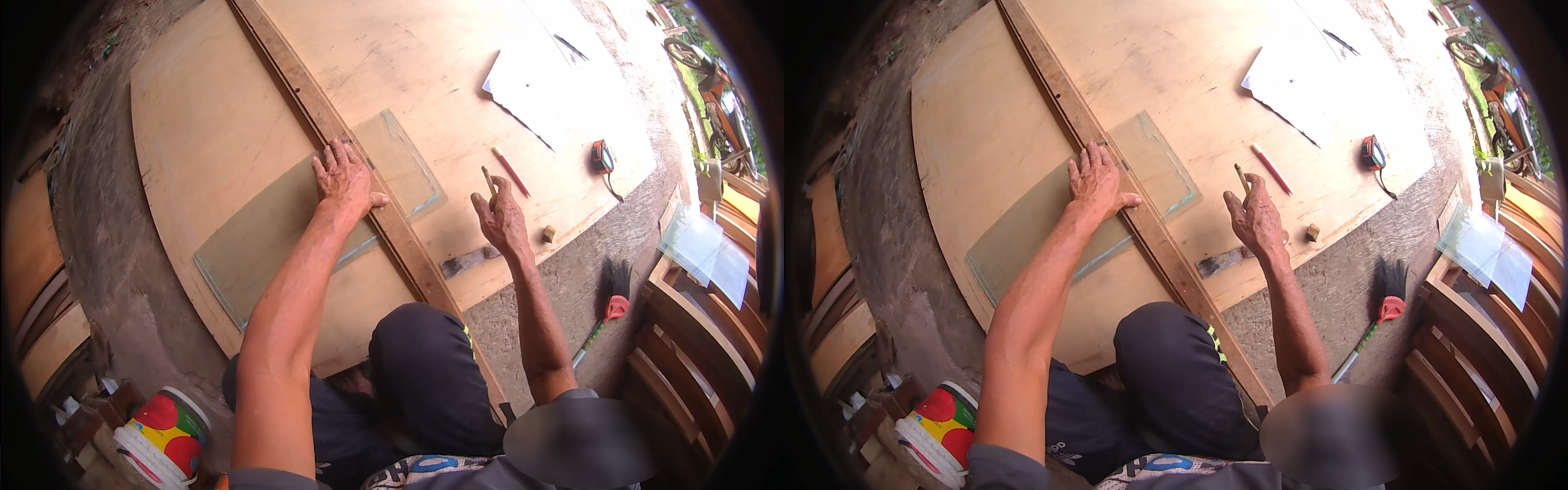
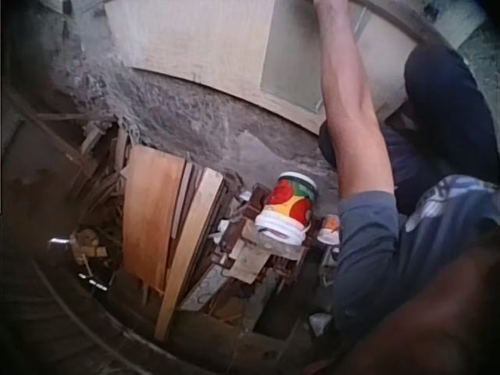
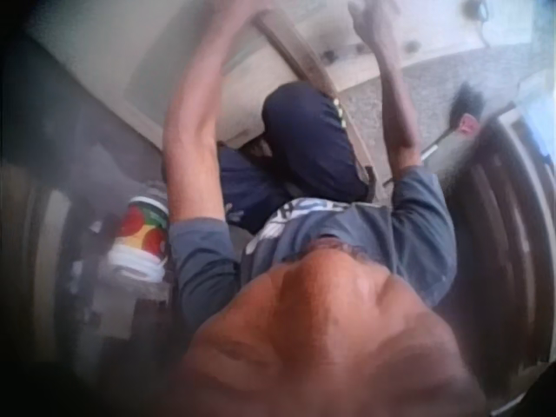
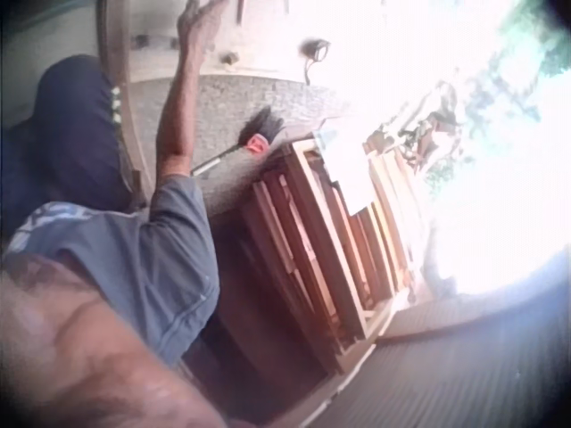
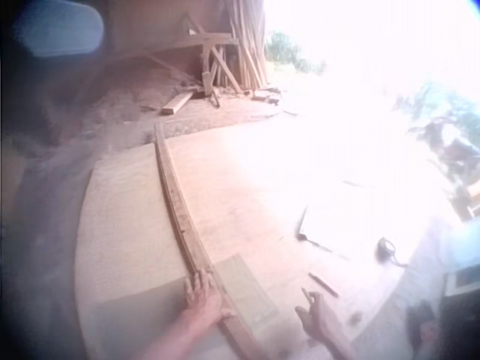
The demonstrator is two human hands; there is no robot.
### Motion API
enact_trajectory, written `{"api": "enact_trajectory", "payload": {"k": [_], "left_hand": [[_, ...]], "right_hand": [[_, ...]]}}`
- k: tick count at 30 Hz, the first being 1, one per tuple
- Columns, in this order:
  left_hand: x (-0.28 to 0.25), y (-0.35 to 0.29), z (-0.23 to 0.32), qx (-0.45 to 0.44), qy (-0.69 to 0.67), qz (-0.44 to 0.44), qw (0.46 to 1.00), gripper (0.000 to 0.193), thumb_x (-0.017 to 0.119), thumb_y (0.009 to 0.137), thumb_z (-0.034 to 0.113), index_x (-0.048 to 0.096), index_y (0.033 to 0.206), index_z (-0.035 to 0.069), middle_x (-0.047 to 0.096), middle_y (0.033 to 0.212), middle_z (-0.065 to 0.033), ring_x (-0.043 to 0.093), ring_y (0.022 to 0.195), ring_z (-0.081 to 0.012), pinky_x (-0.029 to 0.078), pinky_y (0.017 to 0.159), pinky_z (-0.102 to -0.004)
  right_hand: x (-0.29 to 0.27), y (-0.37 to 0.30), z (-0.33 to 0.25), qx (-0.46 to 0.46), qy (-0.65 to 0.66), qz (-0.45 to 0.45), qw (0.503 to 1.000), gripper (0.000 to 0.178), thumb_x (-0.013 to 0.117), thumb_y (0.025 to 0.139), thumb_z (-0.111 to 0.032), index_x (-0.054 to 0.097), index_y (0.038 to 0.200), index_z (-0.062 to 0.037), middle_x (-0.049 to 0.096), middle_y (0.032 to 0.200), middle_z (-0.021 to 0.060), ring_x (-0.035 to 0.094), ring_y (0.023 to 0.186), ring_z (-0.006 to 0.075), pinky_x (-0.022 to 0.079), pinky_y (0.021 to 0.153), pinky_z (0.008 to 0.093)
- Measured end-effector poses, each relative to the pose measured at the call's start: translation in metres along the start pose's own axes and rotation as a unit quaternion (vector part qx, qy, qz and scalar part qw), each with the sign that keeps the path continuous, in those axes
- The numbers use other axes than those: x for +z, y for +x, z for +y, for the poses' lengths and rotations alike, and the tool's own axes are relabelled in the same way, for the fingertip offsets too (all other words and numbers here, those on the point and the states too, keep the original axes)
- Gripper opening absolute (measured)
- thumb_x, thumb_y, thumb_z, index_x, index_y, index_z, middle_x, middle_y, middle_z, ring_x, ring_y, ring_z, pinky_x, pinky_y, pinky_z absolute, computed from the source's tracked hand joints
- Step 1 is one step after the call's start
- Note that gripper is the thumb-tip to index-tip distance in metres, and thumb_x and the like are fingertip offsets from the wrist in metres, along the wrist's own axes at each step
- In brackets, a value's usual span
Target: The person measures and marks a rectangular glass pane on a wooden board using a tape measure, ruler, and pencil. They then use a glass cutter to score the glass along the marked lines and separate the pane into two pieces.
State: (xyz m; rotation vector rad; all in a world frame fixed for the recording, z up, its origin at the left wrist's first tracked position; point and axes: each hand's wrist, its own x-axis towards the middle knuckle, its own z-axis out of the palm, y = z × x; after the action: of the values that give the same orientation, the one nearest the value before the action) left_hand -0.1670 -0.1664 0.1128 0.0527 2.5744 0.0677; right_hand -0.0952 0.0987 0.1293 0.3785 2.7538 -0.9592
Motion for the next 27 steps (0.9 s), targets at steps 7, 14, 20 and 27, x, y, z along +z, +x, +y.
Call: {"api": "enact_trajectory", "payload": {"k": [7, 14, 20, 27], "left_hand": [[-0.001, 0.001, 0.000, -0.007, -0.007, -0.005, 1.000, 0.131, 0.084, 0.070, 0.060, 0.014, 0.155, -0.011, 0.013, 0.164, -0.0293, 0.016, 0.154, -0.0396, 0.017, 0.123, -0.0574], [0.005, 0.001, -0.002, -0.012, -0.022, 0.007, 1.000, 0.132, 0.085, 0.069, 0.059, 0.014, 0.156, -0.011, 0.012, 0.165, -0.0289, 0.015, 0.154, -0.0397, 0.017, 0.124, -0.0575], [0.001, 0.003, 0.002, -0.018, -0.024, -0.012, 0.999, 0.132, 0.085, 0.070, 0.058, 0.011, 0.157, -0.009, 0.009, 0.166, -0.0280, 0.012, 0.155, -0.0382, 0.018, 0.124, -0.0571], [-0.003, 0.000, 0.002, -0.024, -0.018, -0.019, 0.999, 0.131, 0.085, 0.071, 0.057, 0.010, 0.157, -0.008, 0.009, 0.166, -0.0271, 0.011, 0.155, -0.0375, 0.018, 0.124, -0.0561]], "right_hand": [[0.031, -0.013, -0.008, -0.100, 0.023, -0.074, 0.992, 0.025, 0.056, 0.098, -0.020, 0.057, 0.114, 0.0005, 0.061, 0.097, 0.0241, 0.062, 0.092, 0.0402, 0.048, 0.084, 0.0480], [0.046, -0.024, -0.020, 0.118, 0.518, -0.115, 0.840, 0.033, 0.061, 0.101, -0.027, 0.066, 0.117, 0.0015, 0.052, 0.064, -0.0028, 0.050, 0.053, 0.0068, 0.047, 0.054, 0.0261], [0.023, -0.052, -0.002, 0.170, 0.509, -0.088, 0.839, 0.098, 0.023, 0.097, -0.078, 0.057, 0.134, 0.0055, 0.068, 0.095, 0.0119, 0.063, 0.071, 0.0155, 0.052, 0.062, 0.0276], [0.044, -0.070, 0.018, 0.179, 0.668, 0.003, 0.723, 0.043, 0.057, 0.104, -0.032, 0.054, 0.130, 0.0022, 0.069, 0.110, 0.0179, 0.072, 0.098, 0.0247, 0.062, 0.079, 0.0322]]}}
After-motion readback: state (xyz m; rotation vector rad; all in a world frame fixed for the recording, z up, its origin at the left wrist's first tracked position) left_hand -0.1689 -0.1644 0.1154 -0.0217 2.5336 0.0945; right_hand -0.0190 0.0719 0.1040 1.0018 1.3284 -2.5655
